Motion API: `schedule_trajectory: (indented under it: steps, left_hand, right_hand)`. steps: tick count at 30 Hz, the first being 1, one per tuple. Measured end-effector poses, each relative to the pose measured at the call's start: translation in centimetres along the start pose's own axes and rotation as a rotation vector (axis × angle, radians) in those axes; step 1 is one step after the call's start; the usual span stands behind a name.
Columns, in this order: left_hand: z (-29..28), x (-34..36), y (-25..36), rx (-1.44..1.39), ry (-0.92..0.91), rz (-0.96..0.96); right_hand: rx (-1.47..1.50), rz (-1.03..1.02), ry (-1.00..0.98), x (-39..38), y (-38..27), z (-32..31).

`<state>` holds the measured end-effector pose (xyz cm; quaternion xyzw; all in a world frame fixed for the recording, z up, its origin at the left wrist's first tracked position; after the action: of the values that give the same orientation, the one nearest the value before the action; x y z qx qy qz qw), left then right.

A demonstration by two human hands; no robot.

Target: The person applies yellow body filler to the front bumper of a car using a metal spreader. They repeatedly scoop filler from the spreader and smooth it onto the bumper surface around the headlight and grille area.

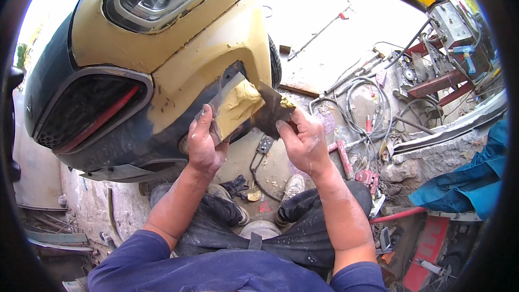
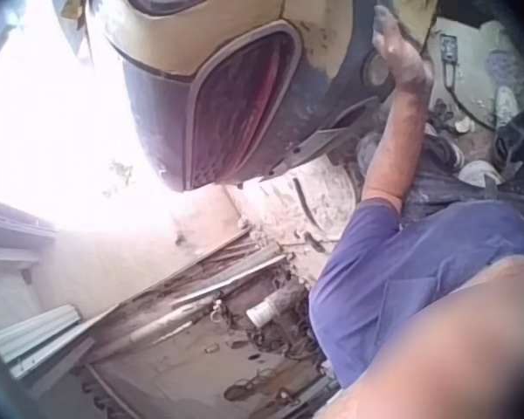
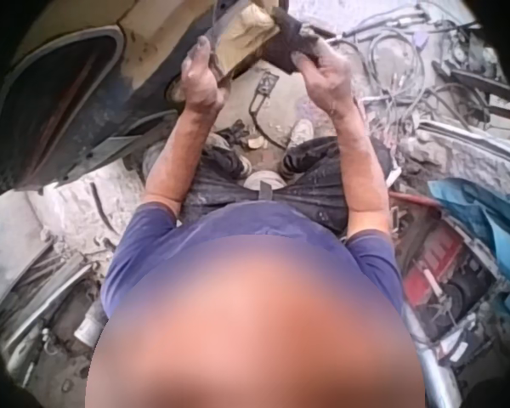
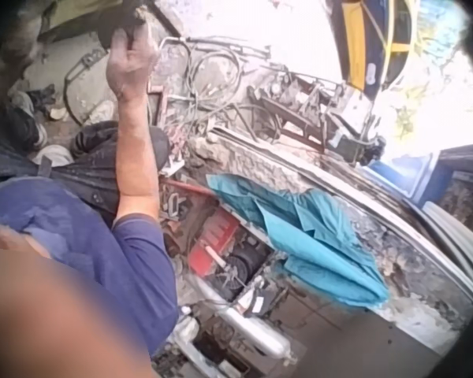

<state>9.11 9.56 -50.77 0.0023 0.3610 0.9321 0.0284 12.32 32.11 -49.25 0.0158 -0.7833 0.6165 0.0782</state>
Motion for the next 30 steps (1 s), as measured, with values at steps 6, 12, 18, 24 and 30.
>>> schedule_trajectory:
  steps: [6,12,18,24,30]
  left_hand:
    - [0.7,0.3,1.5,0.215,-0.194,0.32]
    - [-0.5,0.1,0.8,0.351,-0.238,0.34]
    - [-0.8,-0.7,0.0,0.415,-0.173,0.274]
    - [-0.9,-1.0,-0.2,0.525,-0.184,0.221]
    - [-0.6,-1.3,-0.4,0.484,-0.155,0.202]
  right_hand:
    - [0.542,0.162,0.04,0.7,0.1,-0.7]
    - [0.665,0.186,0.042,0.8,0.0,0.2]
    - [0.626,0.161,0.036,0.7,0.4,1.0]
    - [0.555,0.134,0.046,0.3,0.6,1.4]
    - [0.388,0.031,0.028,0.3,-0.3,1.9]
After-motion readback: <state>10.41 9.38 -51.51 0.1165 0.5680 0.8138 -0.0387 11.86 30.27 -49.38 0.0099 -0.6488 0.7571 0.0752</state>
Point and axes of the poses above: each hand's wrist, its own x-axis towards the middle knuckle, its own z-axis out of the palm, y = z × x, the point moved 4 cm from there along x, towards the middle knuckle, and after that the axes turned 5 degrees about z, right-handed, at the moved point
